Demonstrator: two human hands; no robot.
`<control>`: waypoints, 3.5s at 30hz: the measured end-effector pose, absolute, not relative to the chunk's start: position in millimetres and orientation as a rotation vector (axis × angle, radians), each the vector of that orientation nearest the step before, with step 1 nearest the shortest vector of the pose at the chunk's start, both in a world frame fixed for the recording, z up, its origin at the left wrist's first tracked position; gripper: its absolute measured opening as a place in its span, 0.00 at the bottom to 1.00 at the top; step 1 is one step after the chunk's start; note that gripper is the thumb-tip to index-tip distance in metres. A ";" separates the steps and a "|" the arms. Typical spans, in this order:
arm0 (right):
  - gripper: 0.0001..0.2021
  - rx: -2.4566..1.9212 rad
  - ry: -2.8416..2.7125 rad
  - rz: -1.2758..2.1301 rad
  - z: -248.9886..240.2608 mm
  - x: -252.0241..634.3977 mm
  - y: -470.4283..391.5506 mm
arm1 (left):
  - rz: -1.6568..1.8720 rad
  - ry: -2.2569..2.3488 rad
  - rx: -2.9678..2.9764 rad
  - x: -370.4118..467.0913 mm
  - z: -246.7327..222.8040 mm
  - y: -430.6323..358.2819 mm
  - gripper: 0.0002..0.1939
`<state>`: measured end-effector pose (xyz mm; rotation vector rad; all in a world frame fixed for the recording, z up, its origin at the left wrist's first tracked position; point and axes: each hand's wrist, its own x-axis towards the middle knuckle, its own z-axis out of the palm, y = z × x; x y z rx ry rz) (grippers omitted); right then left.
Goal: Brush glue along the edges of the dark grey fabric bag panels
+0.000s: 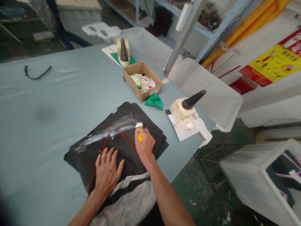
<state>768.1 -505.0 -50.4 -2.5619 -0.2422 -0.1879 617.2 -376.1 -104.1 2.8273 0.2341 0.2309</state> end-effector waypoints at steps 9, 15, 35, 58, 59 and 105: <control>0.14 -2.379 -0.306 -0.262 -17.2 778.5 -512.4 | 0.233 0.261 2.814 617.1 -107.7 -378.3 0.26; 0.10 -2.534 -0.443 -0.022 -45.8 773.1 -501.9 | 0.231 0.259 2.814 619.9 -103.3 -377.5 0.26; 0.11 -2.620 -0.259 -0.079 -54.8 781.7 -493.4 | -0.070 0.326 2.824 650.3 -80.8 -378.9 0.28; 0.12 -2.361 -0.549 0.130 -51.3 770.2 -478.9 | -0.025 0.379 2.768 646.4 -87.2 -381.6 0.28; 0.12 -2.338 -0.534 0.149 -50.3 767.8 -477.0 | -0.018 0.380 2.767 646.0 -88.3 -381.8 0.28; 0.13 -2.214 -0.452 0.035 -62.0 739.9 -454.4 | -0.012 0.395 2.698 644.8 -94.7 -383.5 0.30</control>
